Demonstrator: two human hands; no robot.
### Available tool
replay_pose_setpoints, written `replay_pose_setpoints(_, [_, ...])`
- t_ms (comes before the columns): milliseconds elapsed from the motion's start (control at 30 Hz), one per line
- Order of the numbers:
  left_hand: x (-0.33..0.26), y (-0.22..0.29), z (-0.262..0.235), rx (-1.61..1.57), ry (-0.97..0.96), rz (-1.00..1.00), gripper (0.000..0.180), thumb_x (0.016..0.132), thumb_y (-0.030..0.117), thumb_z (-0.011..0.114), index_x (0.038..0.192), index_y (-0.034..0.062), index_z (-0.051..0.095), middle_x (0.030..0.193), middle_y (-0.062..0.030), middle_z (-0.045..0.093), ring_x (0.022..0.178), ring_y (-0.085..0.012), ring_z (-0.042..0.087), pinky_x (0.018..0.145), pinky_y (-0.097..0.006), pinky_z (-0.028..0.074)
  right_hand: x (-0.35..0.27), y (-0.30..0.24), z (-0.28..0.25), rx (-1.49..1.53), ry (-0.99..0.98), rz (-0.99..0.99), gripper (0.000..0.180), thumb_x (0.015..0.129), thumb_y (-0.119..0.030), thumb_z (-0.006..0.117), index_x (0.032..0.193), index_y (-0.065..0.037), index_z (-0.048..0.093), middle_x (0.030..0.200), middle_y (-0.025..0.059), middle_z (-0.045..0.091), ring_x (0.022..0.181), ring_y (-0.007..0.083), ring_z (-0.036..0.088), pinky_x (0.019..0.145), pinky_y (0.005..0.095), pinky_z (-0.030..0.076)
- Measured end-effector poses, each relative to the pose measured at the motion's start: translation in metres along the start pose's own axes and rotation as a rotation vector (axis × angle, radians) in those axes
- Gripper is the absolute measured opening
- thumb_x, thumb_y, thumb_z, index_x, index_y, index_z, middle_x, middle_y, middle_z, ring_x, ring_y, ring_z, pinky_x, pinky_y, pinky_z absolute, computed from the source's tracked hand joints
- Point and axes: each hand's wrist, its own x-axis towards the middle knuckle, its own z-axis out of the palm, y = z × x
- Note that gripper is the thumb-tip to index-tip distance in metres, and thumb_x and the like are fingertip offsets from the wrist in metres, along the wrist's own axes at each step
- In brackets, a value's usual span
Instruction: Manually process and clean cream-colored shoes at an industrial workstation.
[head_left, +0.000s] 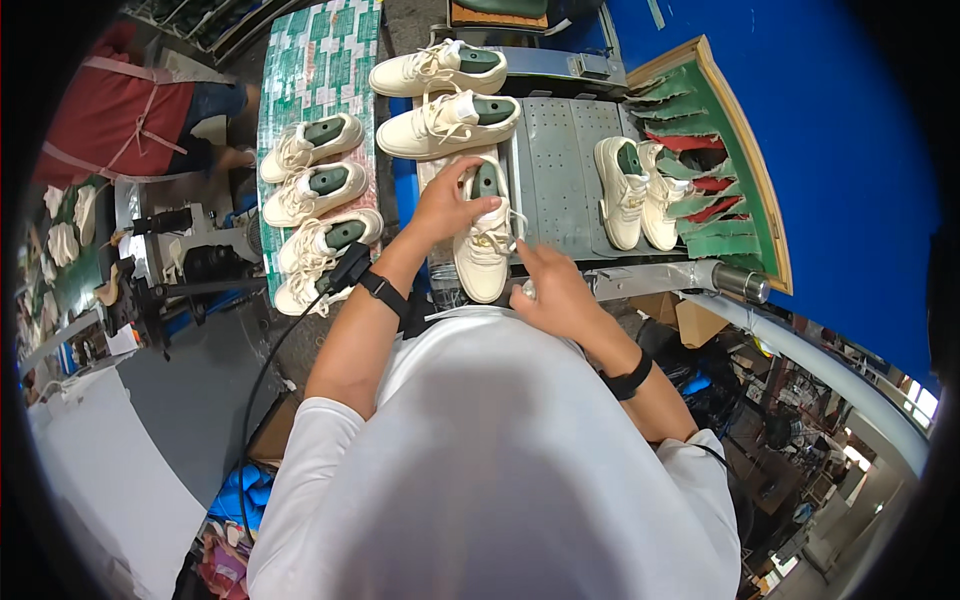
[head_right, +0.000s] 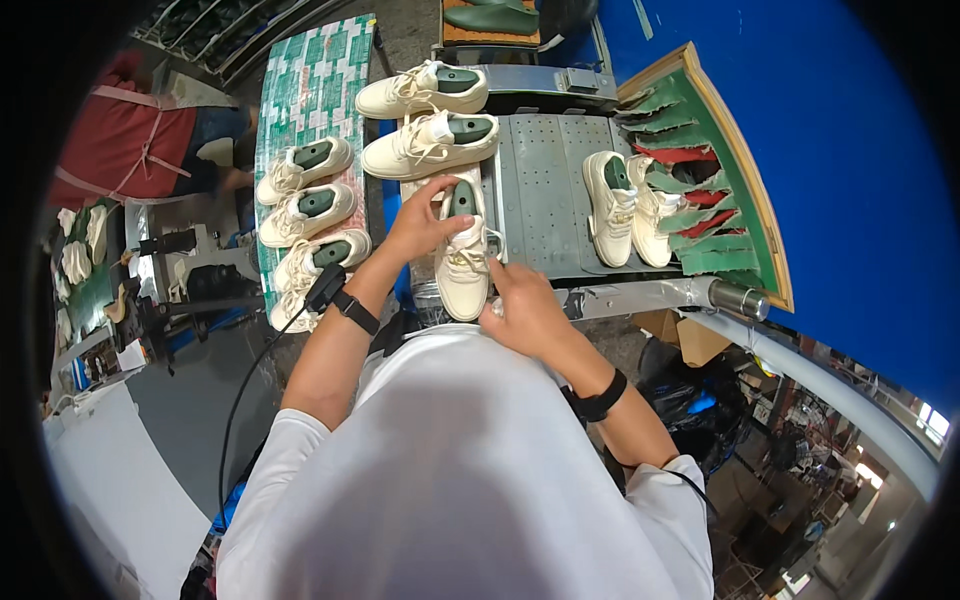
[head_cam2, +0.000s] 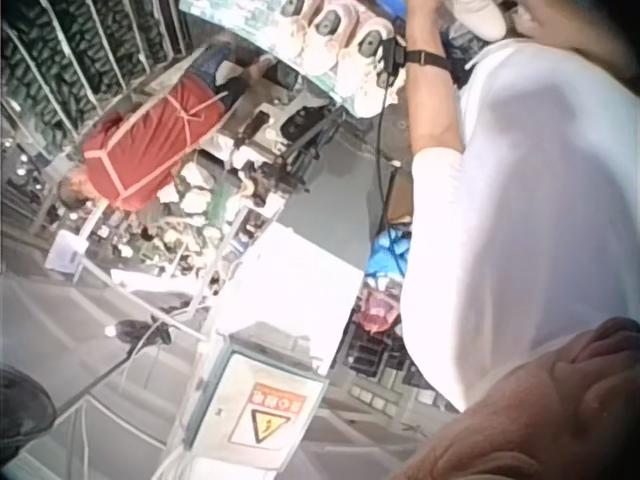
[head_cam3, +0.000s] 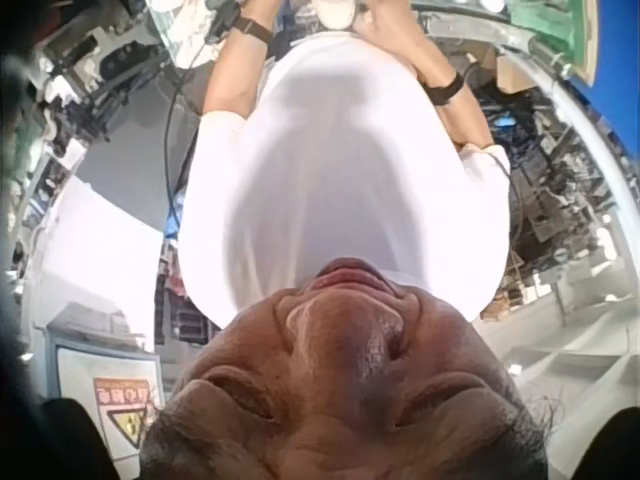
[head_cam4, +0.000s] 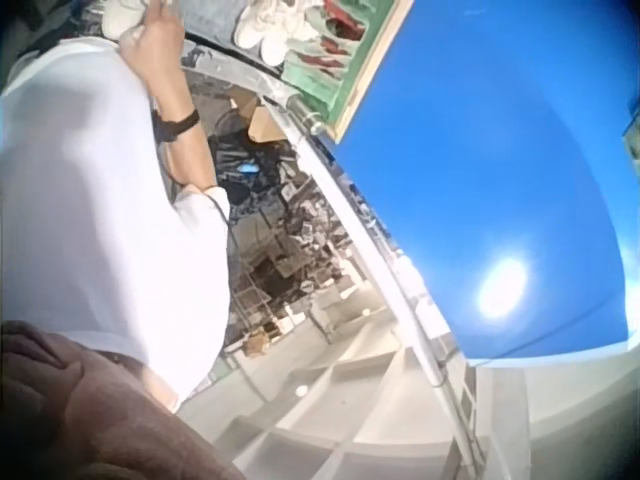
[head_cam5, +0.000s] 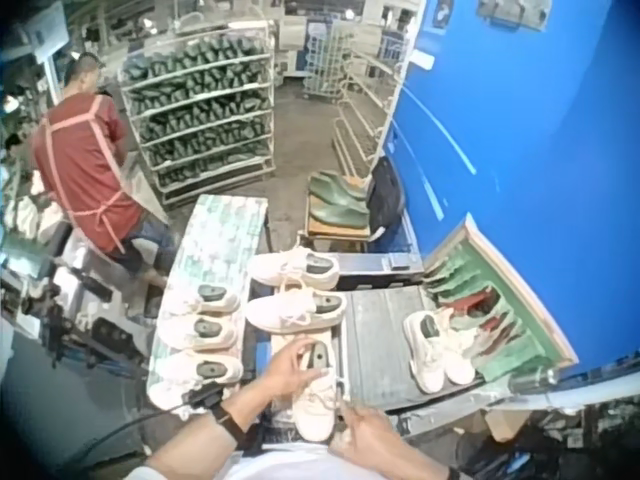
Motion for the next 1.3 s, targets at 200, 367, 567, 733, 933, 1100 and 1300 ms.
replay_pose_setpoints(200, [0.001,0.009,-0.002,0.067,-0.023,0.039,0.074,0.080,0.026,0.095,0.141,0.0056,0.060,0.132,-0.0158,0.066,0.129,-0.0278,0.062,0.109,-0.037,0.049,-0.006,-0.018,-0.019,0.307,-0.134,0.078,0.061,0.081,-0.013,0.067,0.139,0.004,0.062,0.105,0.0201,0.066,0.099,0.0391,0.065,0.089,0.0465,0.052])
replay_pose_setpoints(367, [0.010,-0.006,-0.003,0.074,-0.033,0.085,0.077,0.079,0.032,0.095,0.142,0.0066,0.059,0.134,-0.0185,0.064,0.128,-0.0314,0.062,0.108,-0.039,0.050,0.015,0.006,0.024,0.074,0.027,-0.117,0.064,0.077,-0.013,0.067,0.139,0.006,0.061,0.101,0.0193,0.064,0.096,0.0385,0.064,0.090,0.0497,0.049])
replay_pose_setpoints(567, [0.012,-0.013,0.004,0.151,0.003,0.092,0.078,0.077,0.033,0.096,0.141,0.0077,0.060,0.133,-0.0184,0.065,0.122,-0.0311,0.064,0.103,-0.040,0.052,0.040,0.001,0.036,0.186,-0.023,-0.070,0.058,0.081,-0.014,0.068,0.134,0.007,0.064,0.100,0.0204,0.067,0.094,0.0379,0.066,0.086,0.0459,0.052])
replay_pose_setpoints(733, [0.012,-0.006,-0.009,-0.068,-0.117,-0.010,0.076,0.084,0.013,0.093,0.148,0.0034,0.052,0.141,-0.0125,0.060,0.120,-0.0188,0.063,0.103,-0.032,0.053,0.008,0.016,0.012,1.106,-0.282,0.426,0.061,0.086,-0.013,0.069,0.143,0.009,0.060,0.099,0.0141,0.069,0.091,0.0266,0.067,0.086,0.0370,0.052])
replay_pose_setpoints(933, [0.012,-0.014,-0.006,0.184,-0.067,0.150,0.074,0.086,0.011,0.091,0.149,0.0029,0.052,0.138,-0.0110,0.063,0.118,-0.0177,0.066,0.098,-0.032,0.057,0.016,0.000,0.008,0.107,0.018,-0.051,0.061,0.081,-0.014,0.069,0.137,0.008,0.063,0.097,0.0209,0.067,0.093,0.0359,0.066,0.084,0.0451,0.052])
replay_pose_setpoints(1100, [0.008,-0.008,-0.007,0.021,-0.053,0.045,0.073,0.080,0.025,0.095,0.141,0.0044,0.061,0.134,-0.0136,0.069,0.121,-0.0232,0.065,0.103,-0.035,0.051,0.005,-0.007,0.001,-0.102,-0.077,-0.114,0.066,0.075,-0.015,0.068,0.135,0.012,0.060,0.096,0.0236,0.065,0.093,0.0409,0.065,0.085,0.0492,0.051])
replay_pose_setpoints(1300, [0.008,0.006,-0.007,-0.050,-0.081,-0.003,0.071,0.080,0.021,0.095,0.140,0.0043,0.061,0.129,-0.0124,0.069,0.116,-0.0212,0.066,0.102,-0.034,0.052,-0.006,-0.009,-0.003,0.056,-0.068,-0.027,0.067,0.075,-0.017,0.068,0.135,0.011,0.060,0.095,0.0242,0.065,0.088,0.0423,0.065,0.084,0.0504,0.052])
